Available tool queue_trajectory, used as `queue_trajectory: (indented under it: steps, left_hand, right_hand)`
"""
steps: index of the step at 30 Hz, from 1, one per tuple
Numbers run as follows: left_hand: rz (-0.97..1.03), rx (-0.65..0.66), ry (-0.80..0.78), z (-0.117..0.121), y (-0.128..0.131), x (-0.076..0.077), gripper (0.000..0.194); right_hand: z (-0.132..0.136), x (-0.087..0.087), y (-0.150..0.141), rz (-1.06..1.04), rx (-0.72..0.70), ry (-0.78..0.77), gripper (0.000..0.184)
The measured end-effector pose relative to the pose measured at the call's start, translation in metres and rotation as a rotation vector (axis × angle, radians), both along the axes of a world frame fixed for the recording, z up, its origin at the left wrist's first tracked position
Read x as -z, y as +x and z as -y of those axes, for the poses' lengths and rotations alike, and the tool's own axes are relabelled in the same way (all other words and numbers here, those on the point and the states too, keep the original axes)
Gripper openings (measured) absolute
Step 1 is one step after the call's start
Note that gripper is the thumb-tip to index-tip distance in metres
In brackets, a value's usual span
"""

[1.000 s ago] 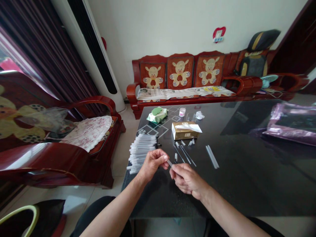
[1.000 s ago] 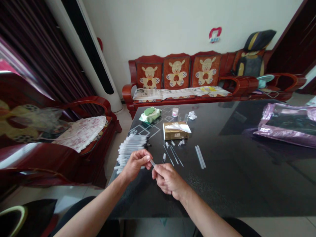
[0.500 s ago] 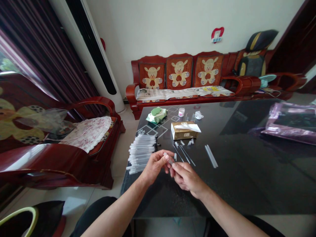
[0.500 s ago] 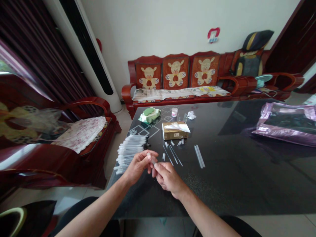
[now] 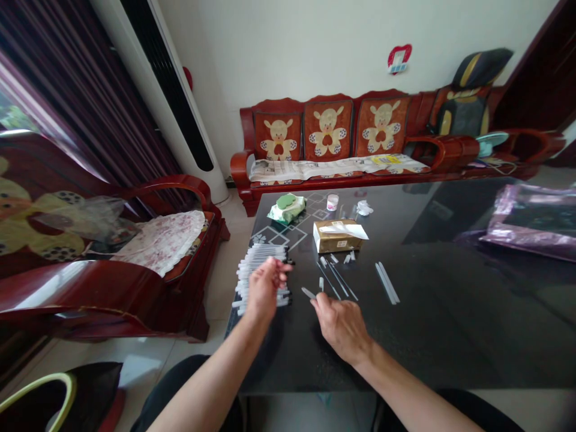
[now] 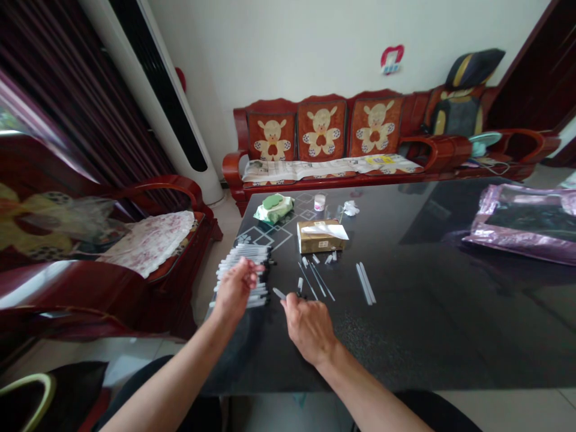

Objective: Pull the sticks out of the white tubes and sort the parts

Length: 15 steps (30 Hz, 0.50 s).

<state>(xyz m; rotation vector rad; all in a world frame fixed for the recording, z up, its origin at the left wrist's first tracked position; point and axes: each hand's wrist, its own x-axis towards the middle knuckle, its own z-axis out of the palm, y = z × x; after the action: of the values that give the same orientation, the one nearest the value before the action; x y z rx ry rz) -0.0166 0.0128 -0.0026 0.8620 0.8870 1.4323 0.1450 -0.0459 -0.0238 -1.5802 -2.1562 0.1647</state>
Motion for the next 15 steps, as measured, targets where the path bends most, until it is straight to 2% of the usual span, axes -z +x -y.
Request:
queue_trajectory:
  steps: [2, 6, 8, 11, 13, 15]
  left_hand:
    - [-0.006, -0.032, 0.039, -0.006, -0.01, -0.005, 0.032]
    - [-0.231, 0.163, 0.022, -0.002, -0.01, 0.001, 0.038]
    - [-0.317, 0.219, 0.012, 0.002, -0.005, 0.01, 0.038]
    - [-0.365, 0.279, -0.037, 0.003, 0.002, 0.025, 0.04]
    - [-0.422, 0.311, -0.06, 0.001, 0.005, 0.037, 0.041]
    - [-0.492, 0.351, -0.069, -0.002, 0.008, 0.051, 0.037]
  right_hand:
    - [0.0, 0.008, 0.005, 0.017, 0.033, -0.008, 0.039]
    - [-0.023, 0.012, 0.035, -0.136, 0.188, -0.113, 0.041]
    - [-0.041, 0.006, 0.064, -0.146, 0.308, -0.11, 0.04]
    - [-0.061, -0.002, 0.115, -0.01, 0.602, -0.1, 0.031]
    - [-0.066, -0.003, 0.145, 0.094, 0.742, -0.18, 0.028]
    - [-0.068, 0.002, 0.165, 0.15, 0.82, -0.276, 0.027]
